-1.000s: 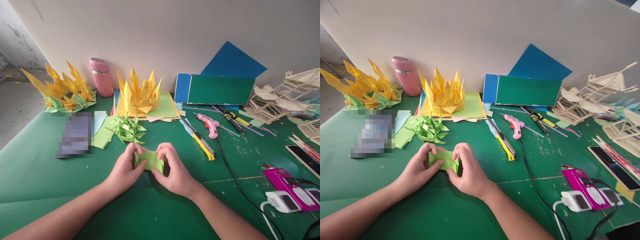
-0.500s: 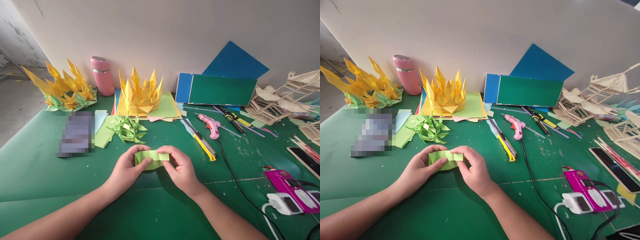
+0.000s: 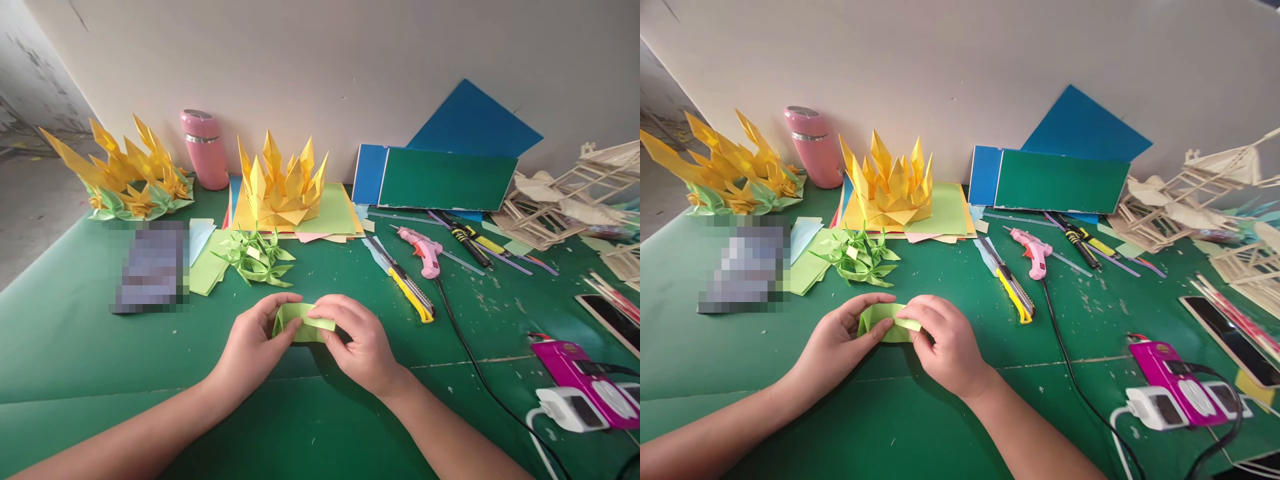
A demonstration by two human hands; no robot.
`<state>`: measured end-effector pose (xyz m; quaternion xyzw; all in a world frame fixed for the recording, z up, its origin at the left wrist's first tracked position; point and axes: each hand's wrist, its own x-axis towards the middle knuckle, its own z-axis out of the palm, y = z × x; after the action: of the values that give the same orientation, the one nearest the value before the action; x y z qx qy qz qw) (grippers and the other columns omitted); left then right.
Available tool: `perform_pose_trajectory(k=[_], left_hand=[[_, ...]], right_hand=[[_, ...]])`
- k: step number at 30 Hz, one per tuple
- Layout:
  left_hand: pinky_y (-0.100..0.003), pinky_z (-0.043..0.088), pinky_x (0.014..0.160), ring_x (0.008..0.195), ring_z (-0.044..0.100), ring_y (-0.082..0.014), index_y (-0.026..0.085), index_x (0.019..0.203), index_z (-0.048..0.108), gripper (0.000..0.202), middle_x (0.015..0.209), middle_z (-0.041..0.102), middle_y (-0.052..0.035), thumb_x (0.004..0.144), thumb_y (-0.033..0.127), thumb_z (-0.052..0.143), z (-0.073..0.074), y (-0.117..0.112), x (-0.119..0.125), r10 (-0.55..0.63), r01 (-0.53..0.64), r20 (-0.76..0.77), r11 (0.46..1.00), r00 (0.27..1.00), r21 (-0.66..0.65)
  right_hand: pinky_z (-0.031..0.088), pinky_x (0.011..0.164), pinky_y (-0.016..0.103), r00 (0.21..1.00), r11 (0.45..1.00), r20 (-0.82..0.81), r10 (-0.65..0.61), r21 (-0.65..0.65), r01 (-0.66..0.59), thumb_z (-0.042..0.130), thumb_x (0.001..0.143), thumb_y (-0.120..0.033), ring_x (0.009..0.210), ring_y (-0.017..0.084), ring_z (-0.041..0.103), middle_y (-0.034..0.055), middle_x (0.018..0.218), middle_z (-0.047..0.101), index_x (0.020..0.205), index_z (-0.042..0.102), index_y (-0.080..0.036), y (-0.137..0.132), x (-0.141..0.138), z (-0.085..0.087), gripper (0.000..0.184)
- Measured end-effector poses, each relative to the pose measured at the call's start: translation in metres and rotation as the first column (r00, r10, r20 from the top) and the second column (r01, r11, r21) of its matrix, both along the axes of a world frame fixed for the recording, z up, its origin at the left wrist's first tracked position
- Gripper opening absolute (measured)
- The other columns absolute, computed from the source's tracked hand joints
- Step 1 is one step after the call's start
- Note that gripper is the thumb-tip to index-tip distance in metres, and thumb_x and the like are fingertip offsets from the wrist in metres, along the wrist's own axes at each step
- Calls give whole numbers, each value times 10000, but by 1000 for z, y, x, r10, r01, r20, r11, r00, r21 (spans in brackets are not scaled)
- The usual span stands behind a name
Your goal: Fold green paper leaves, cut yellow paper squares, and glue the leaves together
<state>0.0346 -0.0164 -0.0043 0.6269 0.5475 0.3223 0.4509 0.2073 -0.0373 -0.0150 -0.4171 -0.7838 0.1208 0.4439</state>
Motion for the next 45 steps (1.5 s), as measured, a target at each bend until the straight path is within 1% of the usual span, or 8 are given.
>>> perform_pose_trajectory(k=[4, 8, 14, 21, 29, 32, 37, 45], left_hand=[[-220, 381, 455, 484, 424, -121, 199, 988, 654, 355, 557, 513, 44, 713, 404, 565, 3, -1, 1, 14, -13, 21, 1000, 1000, -25], [-217, 374, 455, 482, 417, -118, 200, 974, 672, 344, 556, 527, 39, 721, 401, 555, 4, -2, 1, 10, -10, -11, 1000, 1000, -15], [-225, 412, 493, 538, 508, -136, 202, 962, 694, 329, 634, 630, 4, 742, 388, 536, 0, -3, 2, -23, 25, -58, 999, 998, 34], [-223, 436, 473, 542, 569, -150, 202, 936, 705, 303, 631, 674, -3, 754, 370, 530, 3, -7, 4, -62, 66, -50, 995, 997, 71], [-225, 462, 485, 555, 597, -156, 201, 932, 708, 290, 639, 694, -4, 736, 361, 566, 3, -7, 5, -59, 60, -11, 997, 998, 54], [-222, 466, 483, 530, 585, -145, 196, 908, 709, 282, 634, 696, -2, 732, 372, 576, 4, -7, 5, -48, 46, 34, 998, 998, 39], [-222, 489, 499, 553, 612, -149, 194, 875, 708, 252, 664, 713, -5, 719, 360, 600, 6, -8, 7, -24, 22, 98, 1000, 995, 16], [-230, 510, 536, 589, 637, -156, 197, 845, 700, 206, 701, 722, -9, 718, 328, 603, 4, -7, 6, -31, 30, 110, 999, 993, 14]], right_hand=[[525, 766, 304, 999, 999, 37, -32, 4, 31, 463, 792, -11, 871, 182, 627, 63, 915, 669, 951, 617, -216, 0, 1, -1, 301], [522, 754, 303, 999, 996, -23, -45, -84, 42, 479, 811, -46, 864, 178, 626, 47, 910, 666, 935, 608, -230, -1, -1, 1, 257], [504, 675, 268, 988, 983, -117, -102, -166, 82, 506, 831, -112, 777, 159, 606, 29, 828, 633, 864, 564, -220, -2, -6, 4, 127], [506, 644, 268, 971, 964, -177, -161, -240, 117, 519, 833, -143, 747, 158, 598, 31, 814, 631, 819, 553, -218, -3, -9, 3, 83], [535, 655, 272, 950, 957, -266, -164, -275, 88, 539, 803, -134, 747, 155, 617, 27, 808, 631, 799, 559, -218, -3, -10, 1, 86], [542, 664, 275, 941, 956, -299, -160, -285, 72, 543, 796, -129, 756, 154, 625, 29, 813, 633, 792, 555, -215, -3, -11, 0, 88], [552, 663, 278, 930, 954, -336, -153, -294, 51, 553, 791, -126, 771, 156, 635, 39, 832, 631, 785, 551, -209, -2, -11, -2, 83], [546, 658, 277, 923, 952, -354, -153, -303, 41, 556, 791, -133, 750, 152, 619, 28, 805, 613, 774, 553, -211, -3, -12, -1, 80]])
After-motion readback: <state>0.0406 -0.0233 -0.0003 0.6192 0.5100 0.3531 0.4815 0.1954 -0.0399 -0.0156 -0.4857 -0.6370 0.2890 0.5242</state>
